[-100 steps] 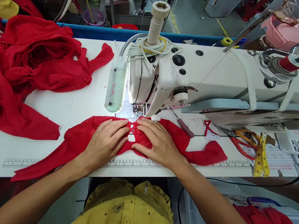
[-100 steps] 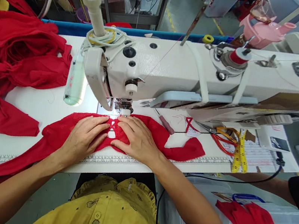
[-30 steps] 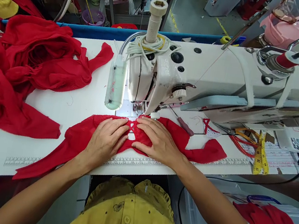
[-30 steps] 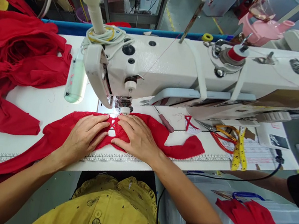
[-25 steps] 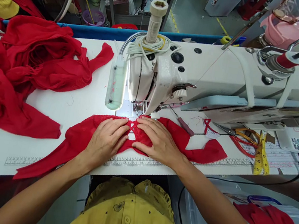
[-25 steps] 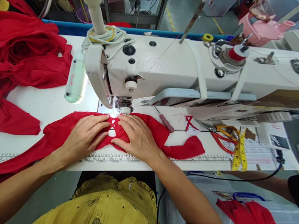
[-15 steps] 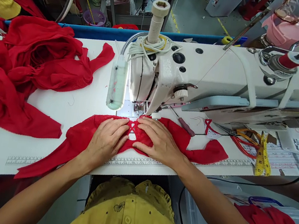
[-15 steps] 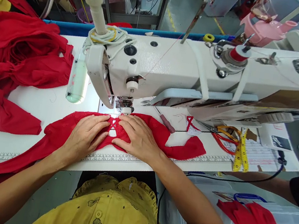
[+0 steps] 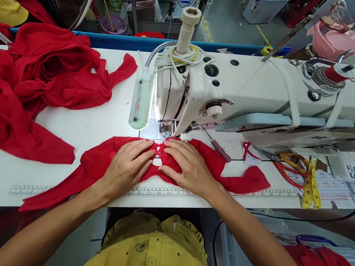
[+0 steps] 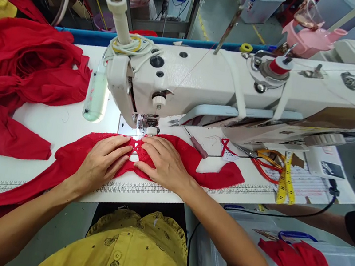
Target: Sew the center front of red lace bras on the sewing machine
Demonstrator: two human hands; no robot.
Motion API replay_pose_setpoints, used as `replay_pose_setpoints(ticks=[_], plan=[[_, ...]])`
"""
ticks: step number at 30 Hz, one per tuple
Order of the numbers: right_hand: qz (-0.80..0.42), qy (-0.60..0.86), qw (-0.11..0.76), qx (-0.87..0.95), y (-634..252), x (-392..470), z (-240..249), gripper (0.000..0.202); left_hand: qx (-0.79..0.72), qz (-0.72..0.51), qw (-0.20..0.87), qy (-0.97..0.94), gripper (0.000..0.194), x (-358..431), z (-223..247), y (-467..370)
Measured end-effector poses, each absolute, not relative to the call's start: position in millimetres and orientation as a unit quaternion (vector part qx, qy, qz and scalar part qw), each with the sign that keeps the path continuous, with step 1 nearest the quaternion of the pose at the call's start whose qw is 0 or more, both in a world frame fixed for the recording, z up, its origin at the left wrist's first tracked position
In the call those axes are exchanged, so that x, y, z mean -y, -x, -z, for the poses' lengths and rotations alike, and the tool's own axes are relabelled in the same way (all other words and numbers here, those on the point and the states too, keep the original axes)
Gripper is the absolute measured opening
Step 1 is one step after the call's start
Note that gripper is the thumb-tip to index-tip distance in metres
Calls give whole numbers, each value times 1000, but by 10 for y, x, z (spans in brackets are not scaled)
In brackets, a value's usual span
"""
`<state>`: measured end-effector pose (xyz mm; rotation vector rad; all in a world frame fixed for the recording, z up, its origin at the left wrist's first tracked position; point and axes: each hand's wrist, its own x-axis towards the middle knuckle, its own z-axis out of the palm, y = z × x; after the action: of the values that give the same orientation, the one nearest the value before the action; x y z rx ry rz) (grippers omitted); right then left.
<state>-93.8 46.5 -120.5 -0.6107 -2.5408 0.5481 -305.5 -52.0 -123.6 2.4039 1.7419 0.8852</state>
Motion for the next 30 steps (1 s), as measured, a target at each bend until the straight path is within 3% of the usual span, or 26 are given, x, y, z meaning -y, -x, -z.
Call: replay_pose_setpoints(ticks=[5, 12, 21, 30], plan=[[-162, 202, 211, 943, 1023, -459, 1066, 23, -555, -303, 12, -774, 26, 534, 1237, 3054], [-92, 189, 184, 960, 1062, -421, 1093, 22, -564, -286, 9, -774, 23, 539, 1246, 3050], [-119, 204, 175, 956, 993, -346, 1047, 25, -566, -279, 13, -776, 21, 554, 1230, 3050], [-23, 438, 224, 870, 260, -719, 936, 27, -558, -293, 22, -776, 21, 536, 1263, 3047]])
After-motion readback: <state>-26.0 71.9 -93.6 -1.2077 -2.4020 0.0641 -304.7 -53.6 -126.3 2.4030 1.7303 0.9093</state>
